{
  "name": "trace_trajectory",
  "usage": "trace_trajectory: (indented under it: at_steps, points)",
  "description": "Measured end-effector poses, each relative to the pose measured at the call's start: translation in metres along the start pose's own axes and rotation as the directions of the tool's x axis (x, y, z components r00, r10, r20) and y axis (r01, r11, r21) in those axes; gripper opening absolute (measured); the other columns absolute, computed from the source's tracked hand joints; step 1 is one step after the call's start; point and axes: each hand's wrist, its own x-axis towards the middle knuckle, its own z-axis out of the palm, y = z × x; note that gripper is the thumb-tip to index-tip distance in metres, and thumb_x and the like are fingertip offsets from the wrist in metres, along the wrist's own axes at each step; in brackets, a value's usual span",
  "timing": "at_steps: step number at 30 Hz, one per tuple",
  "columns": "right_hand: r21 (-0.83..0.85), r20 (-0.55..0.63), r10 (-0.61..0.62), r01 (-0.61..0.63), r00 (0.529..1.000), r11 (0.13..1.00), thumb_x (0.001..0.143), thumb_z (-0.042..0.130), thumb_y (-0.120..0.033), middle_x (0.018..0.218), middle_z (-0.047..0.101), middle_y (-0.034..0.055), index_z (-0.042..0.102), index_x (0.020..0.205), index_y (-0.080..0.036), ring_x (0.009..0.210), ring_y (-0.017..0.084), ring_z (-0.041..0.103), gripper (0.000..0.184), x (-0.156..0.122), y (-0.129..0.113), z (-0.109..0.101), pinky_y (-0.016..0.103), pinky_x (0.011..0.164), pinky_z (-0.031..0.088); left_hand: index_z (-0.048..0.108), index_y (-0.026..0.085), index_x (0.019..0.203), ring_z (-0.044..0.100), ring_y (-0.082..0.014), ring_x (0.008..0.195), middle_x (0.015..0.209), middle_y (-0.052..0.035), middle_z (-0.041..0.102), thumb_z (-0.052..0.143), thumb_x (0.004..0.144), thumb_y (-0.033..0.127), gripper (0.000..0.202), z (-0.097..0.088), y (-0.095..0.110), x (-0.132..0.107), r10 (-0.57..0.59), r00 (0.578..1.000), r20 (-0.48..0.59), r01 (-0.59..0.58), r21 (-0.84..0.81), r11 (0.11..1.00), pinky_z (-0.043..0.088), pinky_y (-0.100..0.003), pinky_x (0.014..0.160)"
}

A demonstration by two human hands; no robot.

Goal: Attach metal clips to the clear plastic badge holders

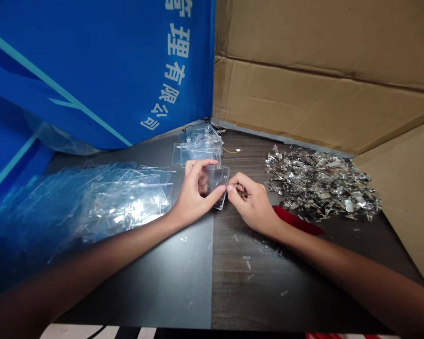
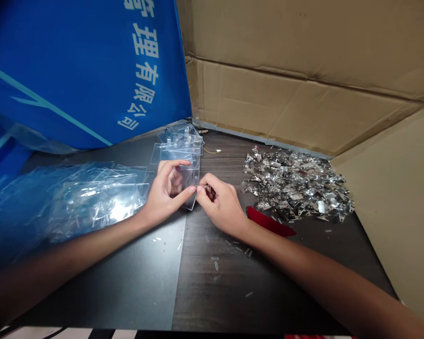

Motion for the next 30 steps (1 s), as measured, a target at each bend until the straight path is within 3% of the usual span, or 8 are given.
trace_trajectory:
  at_steps: [6,11,15,19,22,25,28,30]
  points:
    - [0.02,0.014,0.009,-0.009,1.0,1.0,0.104,0.057,-0.033,0.067,0.043,-0.0078,0.053,0.085,-0.025,0.059,0.013,0.037,0.021,0.0,-0.001,-0.001,0.031,0.061,0.028,0.067,0.027,0.132,0.052,-0.018,0.091,0.118,-0.0073,0.046,0.082,0.089,0.031,0.046,-0.002,0.002,-0.001,-0.013,1.0,-0.012,0.013,-0.039,0.999,0.044,-0.024,0.061]
    - [0.137,0.0,0.095,-0.094,0.996,0.986,0.107,0.058,-0.041,0.072,0.045,-0.0059,0.053,0.088,-0.025,0.065,0.015,0.042,0.025,0.002,0.005,0.0,0.032,0.064,0.033,0.068,0.024,0.125,0.05,-0.0142,0.072,0.095,-0.0024,0.056,0.064,0.1,0.031,0.026,-0.006,0.013,0.003,-0.129,0.992,0.013,0.129,-0.198,0.972,0.043,-0.026,0.059]
    - [0.27,-0.008,0.17,-0.161,0.985,0.949,0.106,0.062,-0.048,0.076,0.048,-0.0065,0.061,0.12,-0.025,0.065,0.016,0.043,0.027,0.004,0.012,0.004,0.033,0.063,0.035,0.07,0.021,0.116,0.057,-0.0129,0.065,0.087,-0.0009,0.061,0.066,0.091,0.022,0.025,-0.021,0.022,0.021,-0.138,0.99,0.026,0.14,-0.082,0.987,0.047,-0.026,0.058]
    - [0.329,-0.025,0.18,-0.162,0.983,0.93,0.106,0.061,-0.041,0.073,0.048,-0.0089,0.049,0.143,-0.026,0.065,0.017,0.044,0.042,0.006,0.015,0.006,0.033,0.063,0.035,0.067,0.023,0.122,0.068,-0.015,0.071,0.092,-0.0004,0.066,0.069,0.083,0.014,0.041,-0.046,0.022,0.047,-0.124,0.99,-0.072,0.121,-0.041,0.992,0.064,-0.033,0.074]
    - [0.295,-0.014,0.163,-0.152,0.987,0.943,0.103,0.06,-0.034,0.076,0.053,-0.0082,0.048,0.141,-0.025,0.065,0.017,0.047,0.041,0.006,0.014,0.006,0.034,0.064,0.037,0.067,0.023,0.127,0.079,-0.0202,0.09,0.106,-0.0049,0.072,0.068,0.082,0.011,0.047,-0.062,0.014,0.062,-0.111,0.982,-0.151,0.117,0.029,0.993,0.068,-0.043,0.093]
    - [0.256,-0.011,0.143,-0.136,0.99,0.957,0.1,0.06,-0.031,0.078,0.054,-0.0082,0.05,0.136,-0.024,0.064,0.016,0.048,0.037,0.006,0.013,0.006,0.034,0.064,0.037,0.069,0.016,0.126,0.08,-0.0295,0.119,0.136,-0.0159,0.073,0.069,0.085,0.014,0.041,-0.07,0.005,0.069,-0.1,0.98,-0.172,0.125,0.138,0.983,0.063,-0.052,0.112]
    - [0.247,-0.024,0.141,-0.131,0.99,0.96,0.099,0.059,-0.031,0.078,0.054,-0.0084,0.052,0.132,-0.024,0.064,0.015,0.048,0.035,0.006,0.012,0.007,0.032,0.064,0.038,0.062,0.011,0.145,0.068,-0.0376,0.146,0.158,-0.0245,0.062,0.068,0.09,0.021,0.056,-0.073,0.005,0.069,-0.14,0.98,-0.138,0.17,0.238,0.956,0.054,-0.059,0.125]
    - [0.245,-0.03,0.14,-0.128,0.99,0.961,0.099,0.058,-0.03,0.08,0.056,-0.0076,0.052,0.132,-0.024,0.064,0.015,0.049,0.033,0.007,0.011,0.005,0.032,0.063,0.039,0.055,0.011,0.158,0.051,-0.042,0.161,0.17,-0.0263,0.05,0.068,0.093,0.03,0.069,-0.075,0.012,0.068,-0.133,0.986,-0.098,0.162,0.406,0.899,0.047,-0.063,0.131]
